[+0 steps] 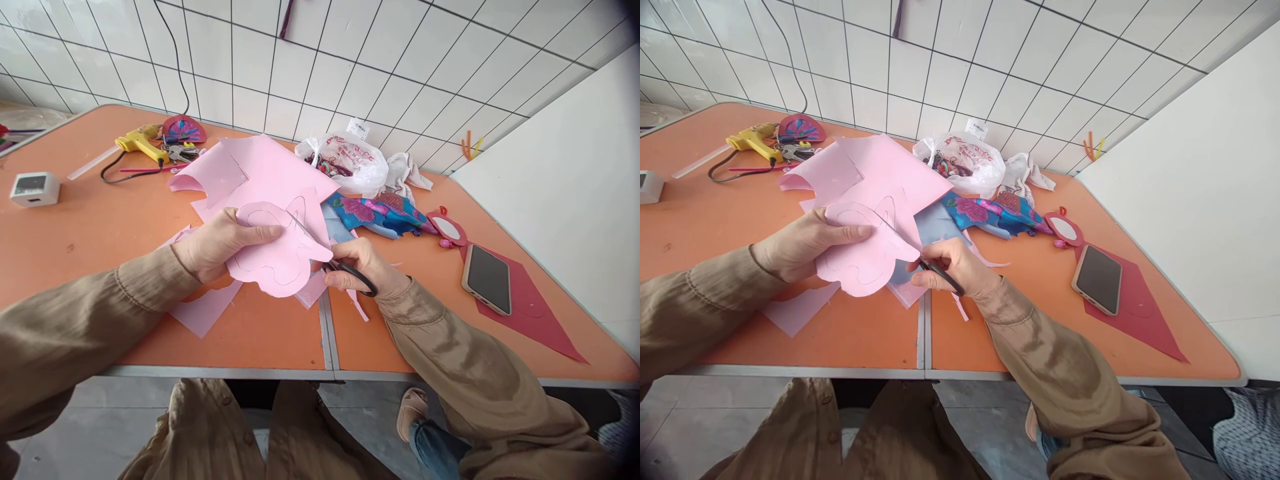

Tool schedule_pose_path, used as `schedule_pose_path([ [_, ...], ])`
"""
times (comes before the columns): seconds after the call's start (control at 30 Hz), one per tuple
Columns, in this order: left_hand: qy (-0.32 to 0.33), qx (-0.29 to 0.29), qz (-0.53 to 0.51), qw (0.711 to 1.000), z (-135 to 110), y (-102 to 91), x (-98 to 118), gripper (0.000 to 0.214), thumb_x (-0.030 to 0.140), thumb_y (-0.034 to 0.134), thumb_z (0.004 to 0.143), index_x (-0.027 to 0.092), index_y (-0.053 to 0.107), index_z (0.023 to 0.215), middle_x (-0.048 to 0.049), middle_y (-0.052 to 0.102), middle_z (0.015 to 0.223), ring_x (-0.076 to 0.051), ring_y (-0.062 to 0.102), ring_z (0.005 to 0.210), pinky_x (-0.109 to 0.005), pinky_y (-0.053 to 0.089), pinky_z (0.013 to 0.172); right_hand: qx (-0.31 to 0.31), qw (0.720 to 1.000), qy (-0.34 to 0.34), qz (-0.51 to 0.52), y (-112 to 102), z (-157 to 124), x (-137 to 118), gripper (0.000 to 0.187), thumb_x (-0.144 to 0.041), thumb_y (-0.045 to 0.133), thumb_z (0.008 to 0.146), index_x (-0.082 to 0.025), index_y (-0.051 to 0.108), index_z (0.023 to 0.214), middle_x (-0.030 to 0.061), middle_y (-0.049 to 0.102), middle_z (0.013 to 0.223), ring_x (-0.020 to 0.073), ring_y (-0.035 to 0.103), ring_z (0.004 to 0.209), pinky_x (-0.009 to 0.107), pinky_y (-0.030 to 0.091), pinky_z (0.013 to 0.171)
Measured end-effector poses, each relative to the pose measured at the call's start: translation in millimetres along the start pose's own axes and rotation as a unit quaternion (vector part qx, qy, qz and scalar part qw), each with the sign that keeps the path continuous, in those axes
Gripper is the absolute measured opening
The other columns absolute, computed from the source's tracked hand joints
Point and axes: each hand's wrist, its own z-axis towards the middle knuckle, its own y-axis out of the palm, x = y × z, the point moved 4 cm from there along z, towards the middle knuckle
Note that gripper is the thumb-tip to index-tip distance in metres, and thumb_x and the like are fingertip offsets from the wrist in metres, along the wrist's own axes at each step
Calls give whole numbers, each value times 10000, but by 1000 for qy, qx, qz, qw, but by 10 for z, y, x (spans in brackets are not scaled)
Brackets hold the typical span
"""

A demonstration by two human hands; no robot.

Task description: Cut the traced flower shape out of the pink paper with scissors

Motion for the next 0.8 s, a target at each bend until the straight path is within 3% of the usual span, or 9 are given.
schedule_pose_path([
  [0.43,-26,44,-22,998,-14,28,-44,191,232,892,671,146,764,784,-56,755,735,-187,692,632,-284,585,584,-5,1000,10,-9,-1,-11,-3,517,-604,794,701,-110,731,838,-41,471,496,80,405,406,253,280,388],
  [0.8,-23,34,-26,999,-15,14,-50,203,210,893,664,133,759,796,-92,781,825,-202,710,684,-282,585,597,-10,1000,1,-19,2,-13,-17,506,-598,781,720,-112,737,851,-38,465,516,79,402,426,248,289,405],
])
